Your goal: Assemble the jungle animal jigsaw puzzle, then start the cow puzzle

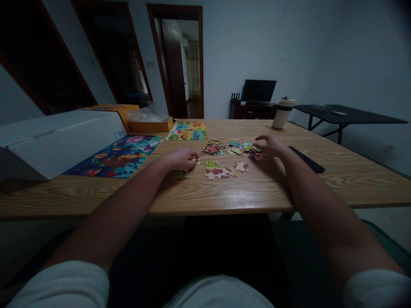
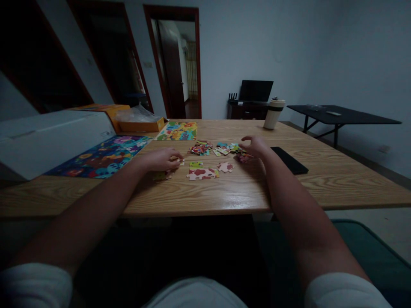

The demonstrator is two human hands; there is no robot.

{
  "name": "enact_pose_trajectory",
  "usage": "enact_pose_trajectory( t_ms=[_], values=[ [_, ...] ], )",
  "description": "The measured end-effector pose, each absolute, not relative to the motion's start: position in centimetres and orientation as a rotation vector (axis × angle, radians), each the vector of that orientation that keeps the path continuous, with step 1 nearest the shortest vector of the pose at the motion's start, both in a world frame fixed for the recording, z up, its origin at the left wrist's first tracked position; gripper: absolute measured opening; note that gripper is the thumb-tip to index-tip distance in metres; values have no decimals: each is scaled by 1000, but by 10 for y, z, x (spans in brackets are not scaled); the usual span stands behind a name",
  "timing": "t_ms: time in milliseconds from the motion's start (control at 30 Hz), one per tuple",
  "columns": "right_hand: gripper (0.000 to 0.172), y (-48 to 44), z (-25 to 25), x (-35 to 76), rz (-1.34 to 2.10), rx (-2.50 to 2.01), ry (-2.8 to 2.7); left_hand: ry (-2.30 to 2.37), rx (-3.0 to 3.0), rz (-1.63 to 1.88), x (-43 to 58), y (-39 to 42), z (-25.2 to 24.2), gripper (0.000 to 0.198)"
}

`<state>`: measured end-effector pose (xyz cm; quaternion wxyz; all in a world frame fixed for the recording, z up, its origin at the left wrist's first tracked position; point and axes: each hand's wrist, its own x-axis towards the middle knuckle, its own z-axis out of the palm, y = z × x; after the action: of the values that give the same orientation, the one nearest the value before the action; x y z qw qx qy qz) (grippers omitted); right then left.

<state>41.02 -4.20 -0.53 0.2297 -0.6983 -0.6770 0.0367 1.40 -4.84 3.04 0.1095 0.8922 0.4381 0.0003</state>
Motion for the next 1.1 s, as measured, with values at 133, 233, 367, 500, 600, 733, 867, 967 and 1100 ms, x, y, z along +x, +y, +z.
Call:
enact_pose_trajectory(
  t_ms=[133, 233, 367, 500, 600, 733, 867, 967, 1100],
  values=[
    [55, -36, -16, 373, -25, -1795, -2177, 1137, 2725, 14, 22, -53, 26, 55],
    [45, -34, -19, 355, -59, -1791, -2304, 1034, 2715, -10, 28, -57, 24, 66],
    [35, -36, -16, 360, 124, -1778, -2259, 1042, 2706, -122, 31, -57, 22, 69],
    [38, -37, -11, 382, 396, -1840, -1937, 1101, 2681, -141, 28, -54, 24, 67],
    [37, -34, -6, 403, 301, -1829, -1757, 1133, 2656, -156, 26, -53, 25, 67],
    [39, -36, -7, 425, 278, -1915, -1718, 1122, 2652, -160, 24, -51, 25, 67],
    [52, -41, -14, 429, 418, -1959, -1774, 1114, 2642, -161, 23, -51, 25, 69],
    [53, -40, -17, 424, 539, -1936, -1745, 1121, 2633, -154, 23, -51, 25, 70],
    [52, -38, -18, 420, 625, -1883, -1704, 1110, 2634, -134, 23, -51, 25, 67]
  ],
)
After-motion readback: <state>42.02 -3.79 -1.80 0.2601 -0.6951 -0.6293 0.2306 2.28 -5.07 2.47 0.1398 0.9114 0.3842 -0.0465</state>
